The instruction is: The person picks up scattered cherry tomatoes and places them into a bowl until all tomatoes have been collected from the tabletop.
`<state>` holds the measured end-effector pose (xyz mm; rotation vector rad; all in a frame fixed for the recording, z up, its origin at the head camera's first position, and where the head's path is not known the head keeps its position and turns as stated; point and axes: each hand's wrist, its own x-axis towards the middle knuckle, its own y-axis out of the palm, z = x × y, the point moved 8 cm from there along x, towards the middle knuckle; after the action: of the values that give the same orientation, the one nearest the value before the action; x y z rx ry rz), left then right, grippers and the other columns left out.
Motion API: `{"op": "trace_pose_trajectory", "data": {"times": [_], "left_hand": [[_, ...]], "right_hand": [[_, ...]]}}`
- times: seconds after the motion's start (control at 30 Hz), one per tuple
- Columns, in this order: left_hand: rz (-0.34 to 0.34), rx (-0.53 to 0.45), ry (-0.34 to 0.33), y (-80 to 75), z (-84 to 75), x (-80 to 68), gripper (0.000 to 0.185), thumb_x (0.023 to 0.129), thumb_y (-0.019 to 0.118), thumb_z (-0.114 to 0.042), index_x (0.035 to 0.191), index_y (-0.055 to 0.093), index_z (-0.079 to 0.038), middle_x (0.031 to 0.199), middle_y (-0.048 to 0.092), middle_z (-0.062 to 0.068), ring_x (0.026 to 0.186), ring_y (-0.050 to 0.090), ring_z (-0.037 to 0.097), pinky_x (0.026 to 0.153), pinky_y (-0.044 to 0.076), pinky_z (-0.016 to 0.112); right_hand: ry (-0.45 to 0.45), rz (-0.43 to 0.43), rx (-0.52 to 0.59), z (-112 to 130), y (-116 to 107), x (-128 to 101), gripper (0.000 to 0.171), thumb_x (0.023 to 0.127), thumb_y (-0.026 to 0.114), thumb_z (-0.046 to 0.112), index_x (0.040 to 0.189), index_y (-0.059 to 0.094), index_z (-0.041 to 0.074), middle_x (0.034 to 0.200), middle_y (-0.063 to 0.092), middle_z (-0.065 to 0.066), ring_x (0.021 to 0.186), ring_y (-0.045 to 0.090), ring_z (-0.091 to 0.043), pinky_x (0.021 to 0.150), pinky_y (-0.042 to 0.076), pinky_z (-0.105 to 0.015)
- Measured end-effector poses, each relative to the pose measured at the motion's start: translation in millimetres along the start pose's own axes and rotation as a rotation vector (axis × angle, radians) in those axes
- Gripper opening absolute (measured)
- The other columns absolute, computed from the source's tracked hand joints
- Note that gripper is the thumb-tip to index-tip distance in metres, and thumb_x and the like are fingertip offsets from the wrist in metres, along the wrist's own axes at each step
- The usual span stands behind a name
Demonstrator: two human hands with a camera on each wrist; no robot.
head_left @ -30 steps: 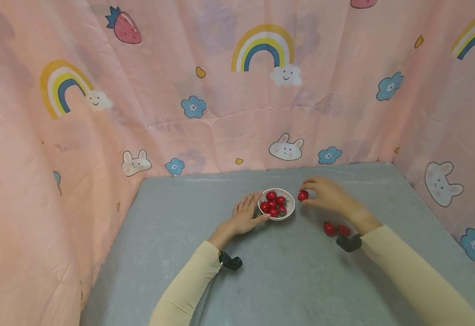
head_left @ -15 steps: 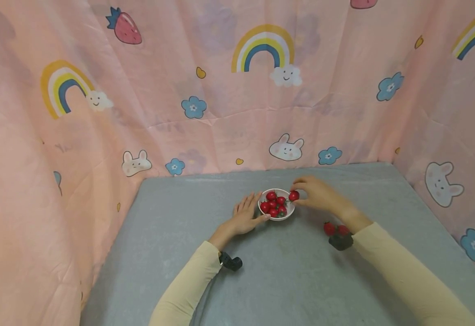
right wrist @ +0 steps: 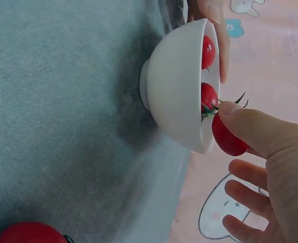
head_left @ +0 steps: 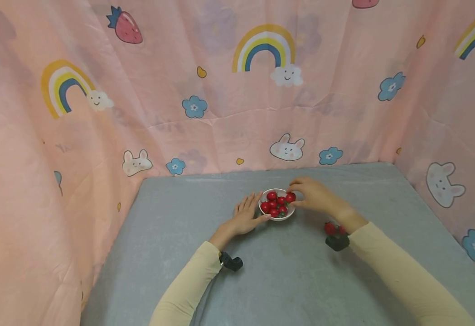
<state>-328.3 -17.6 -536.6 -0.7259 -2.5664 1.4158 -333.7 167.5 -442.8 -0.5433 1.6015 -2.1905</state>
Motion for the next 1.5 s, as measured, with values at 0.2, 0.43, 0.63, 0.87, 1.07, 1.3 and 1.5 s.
{"op": "trace_pose_trajectory", "data": {"times": [0.2,0.43,0.63,0.87,1.07,1.3,1.5], "left_hand": [[0.003,-0.003,0.000,0.4,-0.4,0.0,0.087,0.094,0.043,-0.069,0.160,0.001,-0.032,0.169,0.006,0.007,0.156,0.004,0.034,0.121,0.008,0.061],[0.002,-0.011,0.000,-1.4,-1.8,-0.5,0.086,0.095,0.044,-0.068,0.160,0.003,-0.031,0.169,0.006,0.008,0.156,0.004,0.034,0.121,0.008,0.061],[-0.001,-0.014,0.011,-0.9,-1.5,-0.2,0.086,0.095,0.043,-0.068,0.161,0.003,-0.029,0.169,0.006,0.008,0.156,0.004,0.035,0.121,0.007,0.062],[0.000,-0.015,0.023,-1.2,-2.2,-0.6,0.086,0.095,0.043,-0.068,0.160,0.002,-0.030,0.169,0.005,0.009,0.156,0.003,0.035,0.121,0.006,0.062],[-0.003,-0.008,0.021,-0.2,-1.5,0.1,0.086,0.095,0.043,-0.067,0.161,0.002,-0.029,0.169,0.006,0.009,0.156,0.004,0.036,0.121,0.007,0.062],[-0.001,-0.006,0.020,0.1,-1.4,0.4,0.086,0.095,0.043,-0.067,0.161,0.002,-0.028,0.169,0.006,0.009,0.156,0.004,0.035,0.121,0.007,0.061],[-0.005,-0.006,0.020,-0.9,-2.0,-0.5,0.086,0.095,0.043,-0.067,0.161,0.002,-0.028,0.169,0.007,0.009,0.156,0.004,0.035,0.121,0.007,0.061]], "right_hand": [[0.014,0.013,0.013,-2,3,0,0.042,0.082,0.081,0.030,0.118,0.071,0.012,0.132,0.062,-0.015,0.127,0.054,-0.036,0.106,0.043,-0.060],[0.022,-0.003,0.025,-8,2,-1,0.040,0.083,0.080,0.029,0.118,0.071,0.011,0.132,0.061,-0.016,0.127,0.054,-0.037,0.106,0.043,-0.059],[0.028,-0.017,0.022,-14,-2,-5,0.041,0.083,0.079,0.029,0.119,0.071,0.010,0.132,0.061,-0.017,0.127,0.054,-0.038,0.105,0.043,-0.059],[0.019,-0.026,0.019,-21,-6,-14,0.040,0.084,0.079,0.027,0.119,0.070,0.008,0.132,0.061,-0.017,0.125,0.054,-0.038,0.104,0.044,-0.059],[0.019,-0.030,0.033,-27,-7,-23,0.039,0.085,0.078,0.024,0.118,0.070,0.006,0.130,0.061,-0.018,0.124,0.054,-0.039,0.104,0.043,-0.059],[0.000,-0.050,0.029,-35,-4,-35,0.038,0.084,0.078,0.024,0.116,0.071,0.005,0.126,0.062,-0.019,0.123,0.054,-0.040,0.104,0.043,-0.059],[0.044,-0.034,0.044,-43,1,-48,0.037,0.085,0.078,0.025,0.116,0.071,0.006,0.127,0.062,-0.018,0.124,0.053,-0.039,0.104,0.043,-0.060]]}}
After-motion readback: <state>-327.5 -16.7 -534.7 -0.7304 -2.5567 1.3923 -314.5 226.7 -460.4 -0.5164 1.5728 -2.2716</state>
